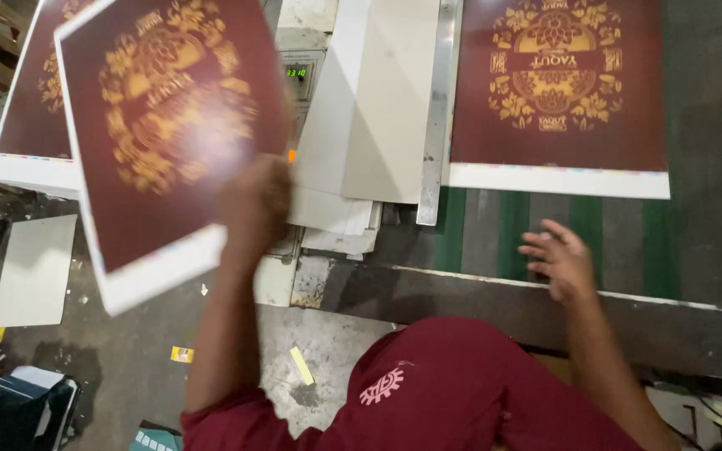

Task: The person repeatedly picks up large printed sheets from a pile on the left and places them onto a stack on the right. The sheets feature a maroon and gold design. The person handles the sheets by hand, moving them one at a time in a repetitive manner.

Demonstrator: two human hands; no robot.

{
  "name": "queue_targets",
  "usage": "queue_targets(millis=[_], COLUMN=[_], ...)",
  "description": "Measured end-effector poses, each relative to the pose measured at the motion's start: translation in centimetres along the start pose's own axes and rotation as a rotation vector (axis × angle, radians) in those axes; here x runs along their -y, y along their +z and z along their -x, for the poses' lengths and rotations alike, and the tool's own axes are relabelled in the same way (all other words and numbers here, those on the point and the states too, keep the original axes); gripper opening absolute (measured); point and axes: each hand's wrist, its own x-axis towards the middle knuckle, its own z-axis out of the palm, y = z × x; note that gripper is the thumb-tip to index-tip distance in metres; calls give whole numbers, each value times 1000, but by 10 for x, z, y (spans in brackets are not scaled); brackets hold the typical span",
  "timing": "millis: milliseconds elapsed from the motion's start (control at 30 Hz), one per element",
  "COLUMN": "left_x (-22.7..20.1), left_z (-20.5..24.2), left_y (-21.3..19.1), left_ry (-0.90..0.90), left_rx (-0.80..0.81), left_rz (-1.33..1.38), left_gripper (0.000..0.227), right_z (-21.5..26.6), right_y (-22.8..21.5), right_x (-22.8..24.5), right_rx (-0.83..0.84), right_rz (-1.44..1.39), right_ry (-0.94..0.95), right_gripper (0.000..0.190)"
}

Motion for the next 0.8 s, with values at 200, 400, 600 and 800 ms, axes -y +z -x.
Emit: queue_targets(millis=[200,400,600,800], left_x=[-142,-215,-130,33], left_z=[10,26,13,-9], left_y=[73,96,79,6], left_ry=[167,266,142,-27], left_rx=[42,44,-20,-201], left_rz=[404,479,281,-127], left_gripper=[12,27,41,18], right_z=[66,29,37,26], right_y=[74,69,10,-69], right_x=[29,-44,-45,-72], right_rx=[575,602,255,122], right_rz=[175,377,-298,-409], right_ry=[-340,-313,-231,-453], right_gripper=[59,36,15,25])
